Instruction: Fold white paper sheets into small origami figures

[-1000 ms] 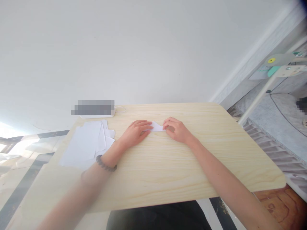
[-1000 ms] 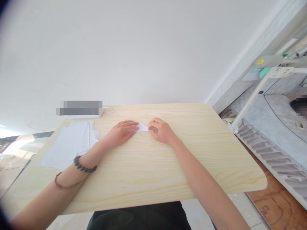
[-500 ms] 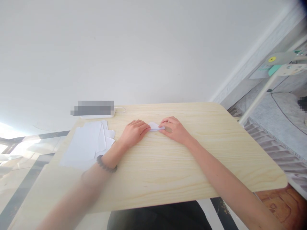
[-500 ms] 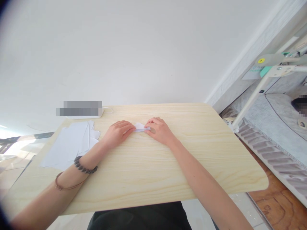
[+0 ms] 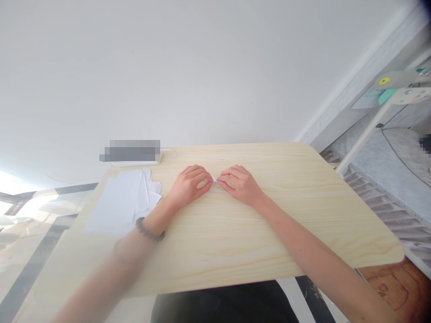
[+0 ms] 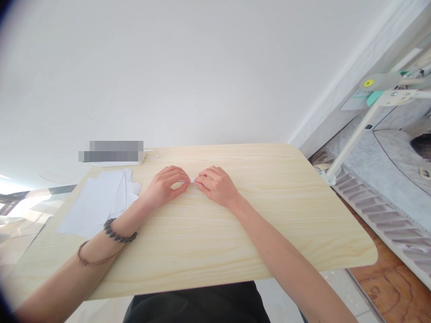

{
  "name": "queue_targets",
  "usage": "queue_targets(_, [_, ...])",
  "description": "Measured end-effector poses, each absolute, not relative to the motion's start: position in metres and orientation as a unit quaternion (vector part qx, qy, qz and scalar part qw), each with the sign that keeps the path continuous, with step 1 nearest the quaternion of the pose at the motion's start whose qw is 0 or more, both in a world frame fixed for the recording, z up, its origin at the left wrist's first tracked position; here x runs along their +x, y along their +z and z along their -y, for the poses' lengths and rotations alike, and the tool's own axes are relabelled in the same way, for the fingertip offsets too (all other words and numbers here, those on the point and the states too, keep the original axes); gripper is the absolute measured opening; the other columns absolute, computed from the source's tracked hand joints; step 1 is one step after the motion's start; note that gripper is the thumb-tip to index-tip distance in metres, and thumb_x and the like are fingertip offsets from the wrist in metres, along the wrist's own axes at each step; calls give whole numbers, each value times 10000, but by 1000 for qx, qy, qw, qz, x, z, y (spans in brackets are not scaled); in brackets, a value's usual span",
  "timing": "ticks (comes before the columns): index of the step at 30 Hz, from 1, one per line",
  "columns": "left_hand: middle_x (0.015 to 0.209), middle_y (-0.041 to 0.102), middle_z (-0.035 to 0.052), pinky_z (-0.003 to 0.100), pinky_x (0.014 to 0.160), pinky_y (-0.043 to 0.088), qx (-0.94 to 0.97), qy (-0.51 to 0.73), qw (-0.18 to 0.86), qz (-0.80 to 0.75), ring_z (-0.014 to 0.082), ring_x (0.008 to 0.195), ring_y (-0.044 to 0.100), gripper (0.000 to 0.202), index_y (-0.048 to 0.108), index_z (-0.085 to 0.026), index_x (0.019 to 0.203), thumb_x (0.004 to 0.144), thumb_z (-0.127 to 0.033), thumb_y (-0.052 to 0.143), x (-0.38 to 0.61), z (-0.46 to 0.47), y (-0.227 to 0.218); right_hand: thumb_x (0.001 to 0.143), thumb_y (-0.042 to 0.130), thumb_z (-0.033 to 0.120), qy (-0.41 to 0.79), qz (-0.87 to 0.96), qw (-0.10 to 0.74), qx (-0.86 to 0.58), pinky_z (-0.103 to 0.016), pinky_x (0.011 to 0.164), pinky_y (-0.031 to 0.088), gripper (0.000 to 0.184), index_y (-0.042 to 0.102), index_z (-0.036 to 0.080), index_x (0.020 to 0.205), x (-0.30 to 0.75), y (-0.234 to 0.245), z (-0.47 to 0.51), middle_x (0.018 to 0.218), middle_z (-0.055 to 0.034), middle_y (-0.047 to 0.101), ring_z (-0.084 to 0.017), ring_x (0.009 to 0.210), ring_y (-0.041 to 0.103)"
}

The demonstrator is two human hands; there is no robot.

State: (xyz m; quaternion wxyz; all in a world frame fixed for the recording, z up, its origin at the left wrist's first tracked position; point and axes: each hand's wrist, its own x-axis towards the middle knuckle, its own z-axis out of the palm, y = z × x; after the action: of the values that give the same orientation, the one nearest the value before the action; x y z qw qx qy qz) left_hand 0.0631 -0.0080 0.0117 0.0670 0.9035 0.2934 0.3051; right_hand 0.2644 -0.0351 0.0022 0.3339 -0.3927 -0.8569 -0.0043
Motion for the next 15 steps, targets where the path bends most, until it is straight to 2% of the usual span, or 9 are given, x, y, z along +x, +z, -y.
queue_targets(15, [838,638,17,322,818,390,900,310,58,-300,159,892,529,102,583,-205,791,764,-194,485,67,11,15,841,457,222,-6,865,322,-384,-306,777,357,170,624,243,859,266,3,32,872,-23,605,-150,858,478])
